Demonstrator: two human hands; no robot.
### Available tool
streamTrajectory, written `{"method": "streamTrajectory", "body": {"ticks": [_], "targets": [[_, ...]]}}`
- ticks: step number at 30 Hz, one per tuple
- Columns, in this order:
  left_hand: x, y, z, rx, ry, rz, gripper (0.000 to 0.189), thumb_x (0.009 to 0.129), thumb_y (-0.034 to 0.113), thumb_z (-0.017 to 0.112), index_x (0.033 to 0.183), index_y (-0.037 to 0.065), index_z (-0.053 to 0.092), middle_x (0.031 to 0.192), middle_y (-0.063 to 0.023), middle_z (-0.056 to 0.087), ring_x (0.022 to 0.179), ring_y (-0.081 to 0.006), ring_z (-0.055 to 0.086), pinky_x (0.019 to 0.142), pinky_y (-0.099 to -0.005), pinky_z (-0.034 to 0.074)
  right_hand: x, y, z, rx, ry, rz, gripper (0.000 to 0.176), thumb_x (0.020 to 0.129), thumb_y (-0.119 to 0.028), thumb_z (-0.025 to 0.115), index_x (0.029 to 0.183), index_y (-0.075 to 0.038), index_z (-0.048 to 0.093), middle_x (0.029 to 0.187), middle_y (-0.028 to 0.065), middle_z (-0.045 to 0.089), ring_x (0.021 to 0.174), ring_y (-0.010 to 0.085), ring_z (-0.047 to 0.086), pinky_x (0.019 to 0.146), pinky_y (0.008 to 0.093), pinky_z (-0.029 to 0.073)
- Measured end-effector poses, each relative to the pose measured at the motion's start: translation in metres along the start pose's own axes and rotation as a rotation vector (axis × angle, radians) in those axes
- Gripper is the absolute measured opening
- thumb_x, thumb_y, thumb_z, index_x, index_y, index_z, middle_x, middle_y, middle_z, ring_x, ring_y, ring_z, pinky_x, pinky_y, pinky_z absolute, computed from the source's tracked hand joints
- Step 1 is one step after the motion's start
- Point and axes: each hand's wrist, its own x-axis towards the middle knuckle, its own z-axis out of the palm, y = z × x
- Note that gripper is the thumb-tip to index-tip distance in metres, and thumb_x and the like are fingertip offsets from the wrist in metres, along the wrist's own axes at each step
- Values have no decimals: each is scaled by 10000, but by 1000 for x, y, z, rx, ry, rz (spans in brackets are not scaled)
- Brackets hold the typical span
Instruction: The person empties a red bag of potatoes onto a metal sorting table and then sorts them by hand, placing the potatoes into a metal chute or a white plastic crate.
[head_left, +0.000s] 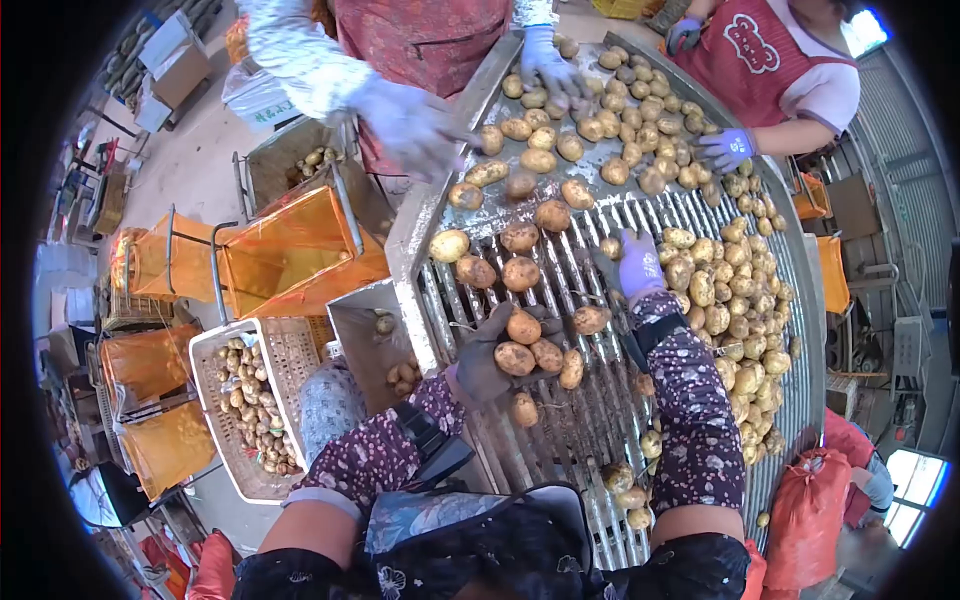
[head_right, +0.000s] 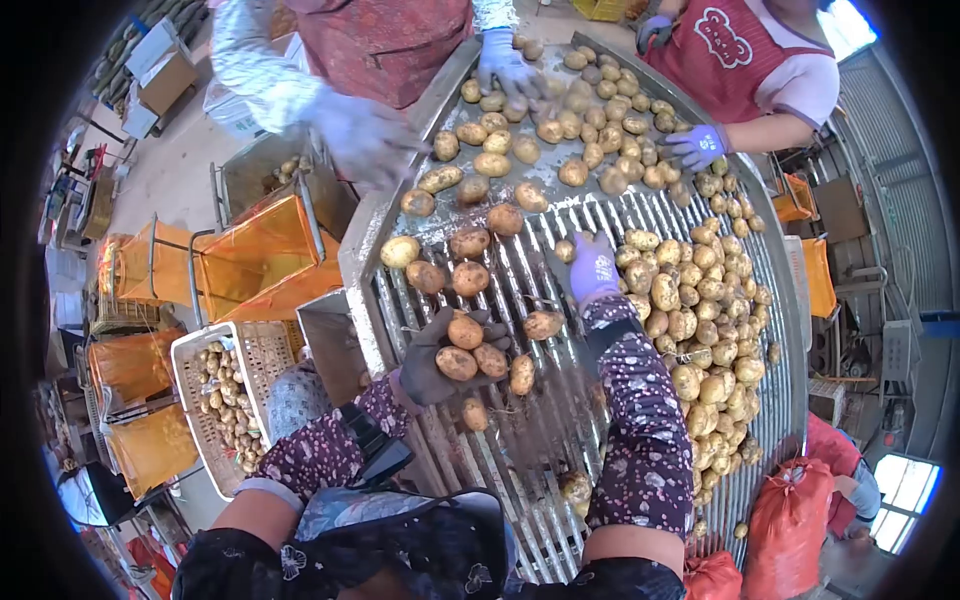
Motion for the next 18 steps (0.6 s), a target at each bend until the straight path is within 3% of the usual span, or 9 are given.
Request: {"method": "streamTrajectory", "body": {"ticks": [2, 4, 6, 7, 9, 11, 12, 15, 18], "targets": [[0, 0, -4, -67, -69, -37, 556, 1010, 508, 424, 1353, 76, 493, 1427, -185, 481, 1336, -347, 458, 1062, -617, 405, -18, -21, -26, 119, -94, 72, 582, 834, -415, 736, 1212, 7, 600, 1079, 245, 600, 978, 335, 631, 849, 437, 532], [-5, 2, -4, -76, -112, -33, 538, 1015, 499, 422, 1355, 89, 493, 1436, -175, 475, 1333, -340, 463, 1058, -618, 407, -51, -59, -56, 744, -288, 242, 566, 881, -394, 706, 1233, 32, 581, 1011, 140, 631, 869, 201, 625, 766, 344, 539], [-18, 6, 13, -96, -148, -35, 524, 1019, 494, 413, 1369, 111, 490, 1427, -165, 483, 1300, -334, 498, 1052, -581, 432, -88, -74, -39, 931, -355, 225, 601, 880, -377, 718, 1286, 30, 544, 1156, 176, 602, 1008, 220, 617, 856, 336, 532], [-32, 3, 30, 222, -107, 113, 520, 1017, 483, 427, 1373, 108, 486, 1414, -151, 496, 1281, -316, 518, 1040, -547, 456, -107, -89, -37, 981, -404, 207, 600, 886, -361, 717, 1302, 30, 530, 1194, 177, 597, 1043, 215, 614, 882, 326, 529], [-56, 7, 37, 335, -91, 146, 497, 1021, 440, 444, 1378, 97, 481, 1378, -127, 525, 1249, -279, 547, 1015, -481, 494, -128, -136, -41, 856, -420, -6, 529, 907, -331, 699, 1256, 34, 545, 1133, 110, 626, 998, 168, 614, 849, 296, 526], [-81, 32, 35, -67, -167, -58, 457, 1031, 376, 452, 1378, 80, 477, 1333, -104, 557, 1222, -242, 566, 989, -416, 524, -134, -162, -30, 1103, -523, 51, 498, 908, -325, 698, 1227, 33, 564, 1131, 103, 624, 1014, 178, 609, 851, 299, 522], [-97, 42, 40, 110, -25, 71, 460, 1029, 364, 450, 1375, 62, 476, 1305, -100, 570, 1180, -222, 583, 953, -373, 537, -133, -175, -23, 1229, -577, 76, 483, 908, -322, 697, 1213, 32, 574, 1130, 99, 624, 1023, 184, 606, 852, 300, 520], [-144, 98, 37, 456, 56, 381, 512, 999, 361, 460, 1347, -13, 479, 1171, -117, 616, 962, -160, 643, 752, -203, 564, -99, -264, -33, 999, -570, -208, 382, 906, -253, 676, 1160, 20, 596, 1013, 93, 633, 934, 198, 620, 801, 341, 521], [-156, 209, -4, 103, -90, 353, 581, 1005, 470, 396, 1319, -10, 490, 1192, -188, 593, 988, -259, 643, 794, -390, 587, -5, -319, 24, 930, -418, -749, 337, 941, -318, 612, 1100, -21, 598, 943, 43, 613, 849, 150, 584, 737, 315, 489]]}}
